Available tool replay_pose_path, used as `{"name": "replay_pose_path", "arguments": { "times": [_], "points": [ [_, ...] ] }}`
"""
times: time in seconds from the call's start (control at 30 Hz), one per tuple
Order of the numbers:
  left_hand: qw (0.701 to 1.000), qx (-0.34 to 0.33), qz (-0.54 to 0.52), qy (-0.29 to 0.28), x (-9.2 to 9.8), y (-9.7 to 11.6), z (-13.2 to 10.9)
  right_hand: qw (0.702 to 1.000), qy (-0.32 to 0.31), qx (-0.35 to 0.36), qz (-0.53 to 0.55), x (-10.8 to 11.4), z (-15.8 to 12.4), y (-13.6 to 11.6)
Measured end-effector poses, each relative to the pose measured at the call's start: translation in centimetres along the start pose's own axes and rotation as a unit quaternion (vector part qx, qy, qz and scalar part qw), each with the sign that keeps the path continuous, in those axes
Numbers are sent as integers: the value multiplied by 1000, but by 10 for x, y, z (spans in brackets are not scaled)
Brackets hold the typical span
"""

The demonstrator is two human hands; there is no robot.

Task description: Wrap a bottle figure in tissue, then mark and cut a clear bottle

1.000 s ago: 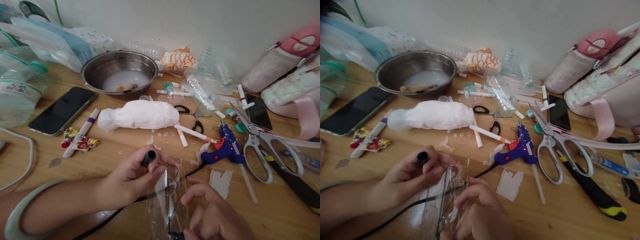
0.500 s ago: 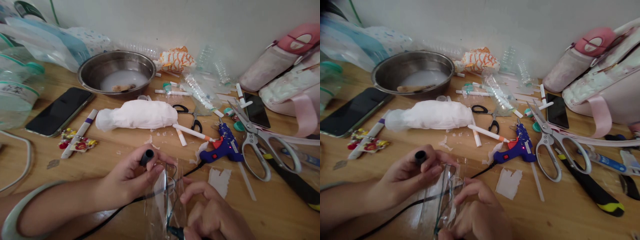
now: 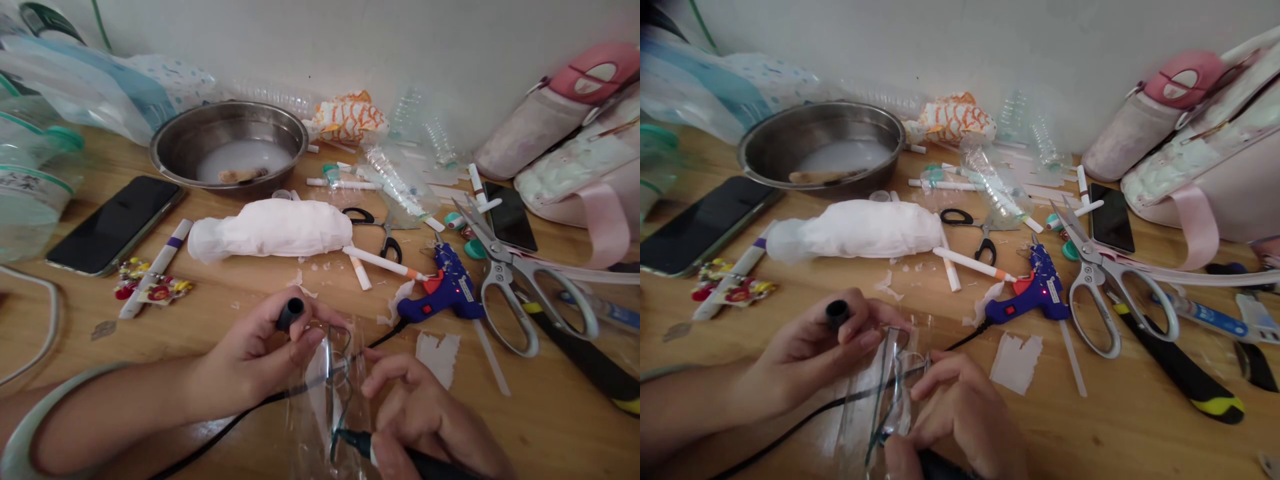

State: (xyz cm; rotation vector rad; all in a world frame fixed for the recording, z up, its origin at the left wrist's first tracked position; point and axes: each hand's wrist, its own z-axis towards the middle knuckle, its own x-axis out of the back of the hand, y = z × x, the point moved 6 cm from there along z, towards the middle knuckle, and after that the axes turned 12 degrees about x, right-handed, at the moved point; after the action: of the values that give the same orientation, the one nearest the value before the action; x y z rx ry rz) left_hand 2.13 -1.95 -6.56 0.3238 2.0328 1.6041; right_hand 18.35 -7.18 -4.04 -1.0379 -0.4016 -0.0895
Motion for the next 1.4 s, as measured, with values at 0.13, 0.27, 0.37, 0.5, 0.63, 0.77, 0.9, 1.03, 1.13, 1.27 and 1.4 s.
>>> {"name": "replay_pose_path", "arguments": {
  "times": [0.13, 0.27, 0.37, 0.5, 0.63, 0.77, 0.9, 1.03, 1.13, 1.27, 1.4],
  "points": [
    [1000, -11, 16, 1, 0, 2, 0, 989, 122, -74, 29, -2, -1, -3],
    [999, -13, 29, 16, 1, 3, 0, 978, 192, -70, 48, -7, 0, -6],
    [999, -16, 29, 15, 1, 5, -1, 974, 210, -73, 48, -7, 0, -4],
    [999, -15, 32, 10, 0, 5, 0, 969, 223, -81, 64, -6, -1, -2],
    [999, -13, 47, 8, 0, 3, 0, 968, 227, -81, 65, -5, 0, -2],
    [997, -12, 70, 8, -1, 5, -1, 971, 218, -70, 61, -5, 0, -2],
    [997, -9, 71, 5, -3, 7, -2, 972, 213, -63, 75, -5, -1, -1],
    [998, -8, 69, 6, -3, 6, -1, 971, 218, -66, 78, -6, -2, -1],
    [997, -10, 70, 6, -2, 6, -1, 973, 218, -64, 50, -5, 0, -4],
    [998, -18, 66, 6, -1, 7, -1, 970, 221, -83, 67, -7, 0, -4],
    [999, -12, 48, -4, -3, 6, -1, 967, 225, -82, 84, -9, -1, -2]
  ]
}}
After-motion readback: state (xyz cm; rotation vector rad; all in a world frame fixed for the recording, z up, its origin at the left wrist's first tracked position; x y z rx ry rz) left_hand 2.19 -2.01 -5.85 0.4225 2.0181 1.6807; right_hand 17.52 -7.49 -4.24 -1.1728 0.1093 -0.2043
